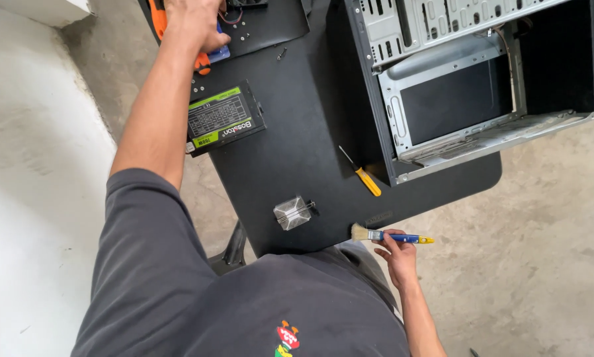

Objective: Disassembling a CPU fan from a motherboard and cleaning both components along with the computer case using a brush and screwdriver.

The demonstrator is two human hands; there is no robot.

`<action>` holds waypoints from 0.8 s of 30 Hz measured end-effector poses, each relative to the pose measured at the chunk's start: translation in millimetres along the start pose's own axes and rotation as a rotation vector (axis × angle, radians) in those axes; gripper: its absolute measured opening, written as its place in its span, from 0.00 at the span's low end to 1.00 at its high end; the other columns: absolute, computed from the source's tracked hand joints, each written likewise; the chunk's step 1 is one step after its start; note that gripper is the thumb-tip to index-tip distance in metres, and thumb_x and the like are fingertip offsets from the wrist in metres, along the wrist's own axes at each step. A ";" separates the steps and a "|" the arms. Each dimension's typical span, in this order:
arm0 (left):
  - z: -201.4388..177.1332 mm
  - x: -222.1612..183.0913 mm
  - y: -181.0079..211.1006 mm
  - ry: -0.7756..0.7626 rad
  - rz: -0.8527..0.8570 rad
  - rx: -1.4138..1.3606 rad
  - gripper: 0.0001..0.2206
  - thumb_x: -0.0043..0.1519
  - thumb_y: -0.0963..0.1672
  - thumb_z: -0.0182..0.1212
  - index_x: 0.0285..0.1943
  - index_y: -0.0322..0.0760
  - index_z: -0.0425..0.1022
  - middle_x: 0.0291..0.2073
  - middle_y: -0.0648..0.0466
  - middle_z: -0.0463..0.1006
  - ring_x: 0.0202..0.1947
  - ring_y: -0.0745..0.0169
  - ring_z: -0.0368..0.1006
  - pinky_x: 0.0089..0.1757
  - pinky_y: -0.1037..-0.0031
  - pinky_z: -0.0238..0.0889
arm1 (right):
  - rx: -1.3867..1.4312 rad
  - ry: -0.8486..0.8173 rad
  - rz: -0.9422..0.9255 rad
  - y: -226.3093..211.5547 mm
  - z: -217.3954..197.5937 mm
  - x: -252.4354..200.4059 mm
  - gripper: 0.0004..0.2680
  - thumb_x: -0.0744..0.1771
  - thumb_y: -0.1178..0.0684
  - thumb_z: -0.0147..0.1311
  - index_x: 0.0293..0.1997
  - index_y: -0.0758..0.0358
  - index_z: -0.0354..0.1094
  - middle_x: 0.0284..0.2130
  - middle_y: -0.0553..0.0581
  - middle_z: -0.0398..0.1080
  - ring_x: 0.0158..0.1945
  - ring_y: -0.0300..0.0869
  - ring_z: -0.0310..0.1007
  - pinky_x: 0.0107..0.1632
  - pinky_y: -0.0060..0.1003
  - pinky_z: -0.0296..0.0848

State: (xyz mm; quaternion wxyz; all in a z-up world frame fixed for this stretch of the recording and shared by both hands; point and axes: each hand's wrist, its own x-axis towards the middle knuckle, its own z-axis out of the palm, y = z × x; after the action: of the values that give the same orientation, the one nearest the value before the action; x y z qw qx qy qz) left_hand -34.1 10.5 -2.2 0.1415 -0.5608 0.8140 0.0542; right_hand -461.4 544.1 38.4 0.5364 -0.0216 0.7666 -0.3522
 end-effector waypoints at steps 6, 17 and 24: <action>-3.8 10.8 16.5 -0.028 -0.071 0.082 0.19 0.55 0.59 0.62 0.52 0.60 0.77 0.49 0.58 0.78 0.55 0.47 0.69 0.44 0.44 0.59 | 0.048 0.040 -0.012 11.7 -15.4 2.4 0.03 0.69 0.57 0.55 0.45 0.61 0.68 0.39 0.64 0.75 0.43 0.51 0.79 0.42 0.41 0.76; 41.4 29.8 4.0 0.112 -0.124 0.198 0.09 0.53 0.43 0.67 0.32 0.64 0.78 0.35 0.64 0.74 0.42 0.51 0.70 0.41 0.40 0.54 | 0.099 0.042 0.000 29.5 -15.8 0.5 0.03 0.69 0.57 0.56 0.45 0.60 0.68 0.38 0.63 0.75 0.42 0.50 0.79 0.41 0.40 0.77; 32.9 13.0 7.3 0.163 0.034 -0.062 0.07 0.59 0.56 0.70 0.39 0.65 0.84 0.37 0.67 0.82 0.55 0.51 0.68 0.50 0.35 0.39 | 0.109 0.056 0.013 29.2 -14.4 -2.2 0.04 0.69 0.57 0.55 0.46 0.60 0.67 0.39 0.63 0.75 0.42 0.50 0.79 0.42 0.41 0.76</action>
State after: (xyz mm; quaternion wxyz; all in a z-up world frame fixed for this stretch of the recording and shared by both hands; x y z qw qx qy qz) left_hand -39.6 9.6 -37.9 0.0565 -0.5538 0.8300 0.0360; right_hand -462.4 574.4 26.3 0.5174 0.0226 0.7611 -0.3906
